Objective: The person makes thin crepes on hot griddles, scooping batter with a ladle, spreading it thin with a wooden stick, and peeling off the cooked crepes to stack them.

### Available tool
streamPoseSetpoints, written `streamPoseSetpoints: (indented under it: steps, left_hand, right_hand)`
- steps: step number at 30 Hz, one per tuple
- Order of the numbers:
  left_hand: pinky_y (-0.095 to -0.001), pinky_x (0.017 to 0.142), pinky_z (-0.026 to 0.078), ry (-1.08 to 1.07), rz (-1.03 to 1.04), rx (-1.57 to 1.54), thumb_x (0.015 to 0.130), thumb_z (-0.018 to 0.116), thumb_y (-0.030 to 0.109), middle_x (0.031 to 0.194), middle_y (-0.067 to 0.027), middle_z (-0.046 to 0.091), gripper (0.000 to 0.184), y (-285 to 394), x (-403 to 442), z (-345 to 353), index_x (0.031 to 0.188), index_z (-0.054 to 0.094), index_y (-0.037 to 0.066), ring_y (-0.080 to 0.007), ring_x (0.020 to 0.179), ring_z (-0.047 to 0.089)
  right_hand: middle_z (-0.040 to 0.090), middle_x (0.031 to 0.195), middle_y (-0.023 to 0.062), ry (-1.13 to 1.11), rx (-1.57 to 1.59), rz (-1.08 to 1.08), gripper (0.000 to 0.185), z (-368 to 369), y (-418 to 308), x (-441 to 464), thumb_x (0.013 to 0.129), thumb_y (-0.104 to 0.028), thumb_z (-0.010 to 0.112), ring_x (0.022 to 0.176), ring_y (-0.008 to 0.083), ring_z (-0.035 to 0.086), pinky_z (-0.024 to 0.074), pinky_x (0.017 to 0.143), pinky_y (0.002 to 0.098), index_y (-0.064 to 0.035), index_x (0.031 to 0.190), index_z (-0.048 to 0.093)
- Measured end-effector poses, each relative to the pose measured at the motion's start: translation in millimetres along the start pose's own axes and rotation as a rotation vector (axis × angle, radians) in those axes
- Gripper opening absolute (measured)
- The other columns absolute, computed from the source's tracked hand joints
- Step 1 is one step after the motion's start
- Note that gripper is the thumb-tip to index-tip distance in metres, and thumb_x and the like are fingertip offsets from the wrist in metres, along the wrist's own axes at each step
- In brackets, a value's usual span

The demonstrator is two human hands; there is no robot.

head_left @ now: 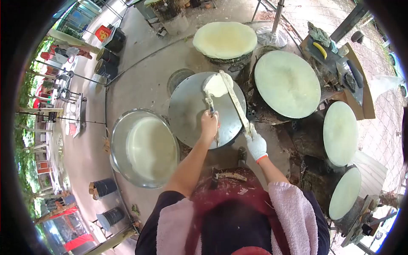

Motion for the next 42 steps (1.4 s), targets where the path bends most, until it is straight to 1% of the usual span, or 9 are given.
streamPoseSetpoints:
  steps: [3, 5, 7, 11, 13, 17, 23, 35, 42]
  left_hand:
    - [-0.0351, 0.060, 0.048, 0.333, 0.457, 0.580, 0.091, 0.058, 0.012, 0.079, -0.0136, 0.060, 0.021, 13, -14, -36, 0.104, 0.055, -0.005, -0.0237, 0.066, 0.060]
    - [-0.0372, 0.066, 0.049, 0.317, 0.376, 0.390, 0.091, 0.058, 0.012, 0.086, -0.0168, 0.060, 0.030, -13, -4, -76, 0.114, 0.052, -0.006, -0.0277, 0.075, 0.060]
    - [-0.0357, 0.062, 0.048, 0.348, 0.452, 0.340, 0.092, 0.056, 0.012, 0.080, -0.0142, 0.058, 0.027, -17, 0, -119, 0.113, 0.052, -0.006, -0.0242, 0.069, 0.058]
    - [-0.0299, 0.049, 0.042, 0.203, 0.363, 0.087, 0.097, 0.049, 0.011, 0.068, -0.0063, 0.050, 0.016, 53, -33, -167, 0.105, 0.052, -0.003, -0.0146, 0.054, 0.050]
    - [-0.0271, 0.043, 0.038, 0.099, 0.218, 0.020, 0.098, 0.047, 0.010, 0.065, -0.0034, 0.048, 0.012, 58, -37, -180, 0.100, 0.052, -0.001, -0.0106, 0.050, 0.047]
    - [-0.0256, 0.037, 0.033, 0.036, -0.006, 0.038, 0.099, 0.045, 0.010, 0.061, -0.0008, 0.046, 0.013, 30, -38, -206, 0.095, 0.052, 0.000, -0.0084, 0.044, 0.044]
    - [-0.0255, 0.033, 0.028, 0.050, 0.333, 0.118, 0.101, 0.041, 0.014, 0.054, 0.0007, 0.037, 0.017, -1, -38, -257, 0.104, 0.051, 0.000, -0.0086, 0.038, 0.036]
    - [-0.0275, 0.038, 0.035, 0.163, 0.318, 0.275, 0.097, 0.044, 0.009, 0.058, -0.0033, 0.043, 0.012, 31, -66, -262, 0.095, 0.052, 0.000, -0.0115, 0.041, 0.041]
    - [-0.0333, 0.052, 0.043, 0.191, 0.199, 0.446, 0.086, 0.047, -0.003, 0.066, -0.0097, 0.049, 0.007, 30, -70, -248, 0.092, 0.050, -0.002, -0.0192, 0.054, 0.052]
  right_hand:
    - [0.062, 0.080, 0.0065, 0.119, 0.665, -0.175, 0.045, 22, -12, 8, 0.094, -0.033, 0.060, 0.066, 0.0174, 0.059, 0.0482, 0.062, 0.0322, -0.0149, 0.135, 0.054]
    - [0.061, 0.081, -0.0014, -0.338, 0.878, 0.247, 0.040, 30, -37, -5, 0.094, -0.031, 0.062, 0.067, 0.0038, 0.051, 0.0416, 0.059, 0.0198, -0.0112, 0.129, 0.061]
    - [0.064, 0.079, 0.0013, -0.258, 1.053, 0.020, 0.039, 62, -43, 14, 0.093, -0.035, 0.062, 0.068, 0.0075, 0.055, 0.0452, 0.062, 0.0226, -0.0123, 0.125, 0.063]
    - [0.065, 0.123, 0.0109, 0.005, 0.462, -0.011, 0.046, -7, -53, -3, 0.093, -0.022, 0.063, 0.110, 0.0118, 0.059, 0.0437, 0.096, 0.0240, -0.0021, 0.133, 0.053]
    - [0.067, 0.118, 0.0091, 0.220, 0.636, -0.152, 0.045, 30, -7, 24, 0.093, -0.022, 0.063, 0.106, 0.0131, 0.061, 0.0463, 0.093, 0.0250, -0.0031, 0.133, 0.054]
    - [0.065, 0.086, -0.0009, -0.282, 1.018, 0.198, 0.042, 64, -80, -3, 0.093, -0.022, 0.064, 0.064, -0.0004, 0.049, 0.0390, 0.055, 0.0167, -0.0106, 0.132, 0.058]
    - [0.070, 0.107, 0.0099, 0.124, 0.516, -0.133, 0.047, 33, -43, 29, 0.091, -0.022, 0.065, 0.095, 0.0125, 0.064, 0.0488, 0.084, 0.0244, -0.0080, 0.135, 0.054]
    - [0.066, 0.113, 0.0049, -0.098, 0.723, -0.143, 0.041, 11, -47, 55, 0.095, -0.013, 0.061, 0.100, 0.0089, 0.059, 0.0470, 0.089, 0.0217, 0.0008, 0.132, 0.054]
    - [0.065, 0.104, 0.0034, -0.643, 0.724, -0.091, 0.035, 34, -89, 53, 0.094, -0.020, 0.063, 0.086, 0.0073, 0.056, 0.0460, 0.073, 0.0198, -0.0043, 0.125, 0.062]
Point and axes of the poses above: each hand's wrist, its own x-axis towards the middle knuckle, its own z-axis out of the palm, y = z × x, the point moved 6 cm from there along x, towards the middle knuckle
